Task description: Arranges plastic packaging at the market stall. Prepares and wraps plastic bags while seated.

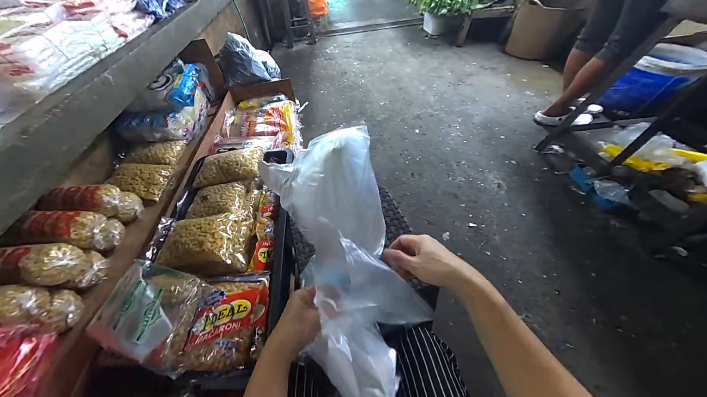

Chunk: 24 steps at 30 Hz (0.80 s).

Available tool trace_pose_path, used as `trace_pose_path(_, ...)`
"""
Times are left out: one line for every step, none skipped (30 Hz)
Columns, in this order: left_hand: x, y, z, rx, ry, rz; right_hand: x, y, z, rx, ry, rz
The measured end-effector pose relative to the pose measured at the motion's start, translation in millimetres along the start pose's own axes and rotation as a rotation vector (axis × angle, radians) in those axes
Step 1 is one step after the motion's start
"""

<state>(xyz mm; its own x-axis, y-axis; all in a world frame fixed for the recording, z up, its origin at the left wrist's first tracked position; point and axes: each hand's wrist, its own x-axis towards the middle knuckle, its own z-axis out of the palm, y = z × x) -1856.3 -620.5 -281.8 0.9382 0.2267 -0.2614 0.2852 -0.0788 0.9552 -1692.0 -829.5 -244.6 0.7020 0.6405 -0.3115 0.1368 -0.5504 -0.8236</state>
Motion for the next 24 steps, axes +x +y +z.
trace_pose_path(-11.3,6.4,1.1,-0.027,-0.055,0.063,-9.1,-1.8,1.4,0.027,-0.074,-0.09)
trace_pose_path(-22.5,14.8,3.6,-0.047,-0.102,0.124,-19.0,-2.6,4.7,0.09,-0.145,-0.212)
trace_pose_path(-30.6,22.4,5.4,-0.051,-0.145,0.176,-28.1,-2.5,8.7,0.177,-0.212,-0.36)
trace_pose_path(-35.1,29.1,5.8,-0.025,-0.177,0.216,-37.2,-3.9,12.8,0.249,-0.275,-0.518)
trace_pose_path(-36.5,35.3,5.0,0.03,-0.182,0.237,-48.2,-8.1,16.1,0.286,-0.336,-0.678)
trace_pose_path(-35.2,38.2,2.4,0.076,-0.163,0.263,-63.4,-15.2,19.0,0.277,-0.385,-0.826)
trace_pose_path(-31.3,37.3,-1.2,0.08,-0.129,0.305,-82.6,-23.0,20.9,0.202,-0.446,-0.952)
trace_pose_path(-29.5,38.4,-5.1,0.073,-0.085,0.35,-104.3,-30.4,23.0,0.084,-0.522,-1.029)
trace_pose_path(-29.5,40.5,-9.0,0.044,-0.043,0.415,-125.4,-37.0,24.9,-0.051,-0.594,-1.037)
trace_pose_path(-31.4,44.0,-12.7,0.009,-0.022,0.49,-142.2,-42.3,25.8,-0.156,-0.643,-1.015)
trace_pose_path(-34.5,47.7,-15.8,-0.016,-0.028,0.57,-153.0,-46.1,22.4,-0.204,-0.648,-1.019)
trace_pose_path(-38.1,51.4,-18.1,-0.024,-0.055,0.643,-158.5,-48.8,13.6,-0.162,-0.585,-1.057)
trace_pose_path(-41.5,55.9,-19.1,-0.014,-0.093,0.708,-158.5,-51.4,3.4,-0.032,-0.453,-1.103)
trace_pose_path(-44.0,61.1,-18.8,0.007,-0.134,0.768,-153.7,-55.3,-5.2,0.073,-0.269,-1.12)
trace_pose_path(-46.8,66.6,-17.5,0.037,-0.168,0.822,-144.8,-59.9,-11.5,0.048,-0.077,-1.092)
trace_pose_path(-50.4,72.2,-15.4,0.061,-0.193,0.866,-134.1,-62.4,-14.0,-0.05,0.048,-1.024)
trace_pose_path(-54.1,78.2,-13.2,0.079,-0.204,0.903,-125.8,-63.6,-11.2,-0.141,0.092,-0.921)
trace_pose_path(-56.8,84.1,-11.6,0.098,-0.2,0.936,-120.7,-65.4,-5.4,-0.179,0.078,-0.818)
trace_pose_path(-59.2,88.6,-11.1,0.114,-0.188,0.965,-117.9,-67.7,1.7,-0.182,0.063,-0.742)
trace_pose_path(-61.7,91.1,-11.5,0.128,-0.168,0.989,-116.4,-69.0,7.0,-0.175,0.055,-0.687)
trace_pose_path(-64.1,91.8,-12.7,0.148,-0.145,1.005,-115.0,-68.0,10.1,-0.156,0.06,-0.659)
trace_pose_path(-65.8,91.5,-13.8,0.166,-0.122,1.018,-112.9,-65.4,10.6,-0.119,0.052,-0.64)
trace_pose_path(-66.7,91.2,-14.6,0.184,-0.094,1.031,-110.0,-63.1,8.7,-0.075,0.016,-0.623)
trace_pose_path(-67.4,91.3,-14.8,0.204,-0.068,1.042,-106.5,-62.4,5.7,-0.03,-0.038,-0.608)
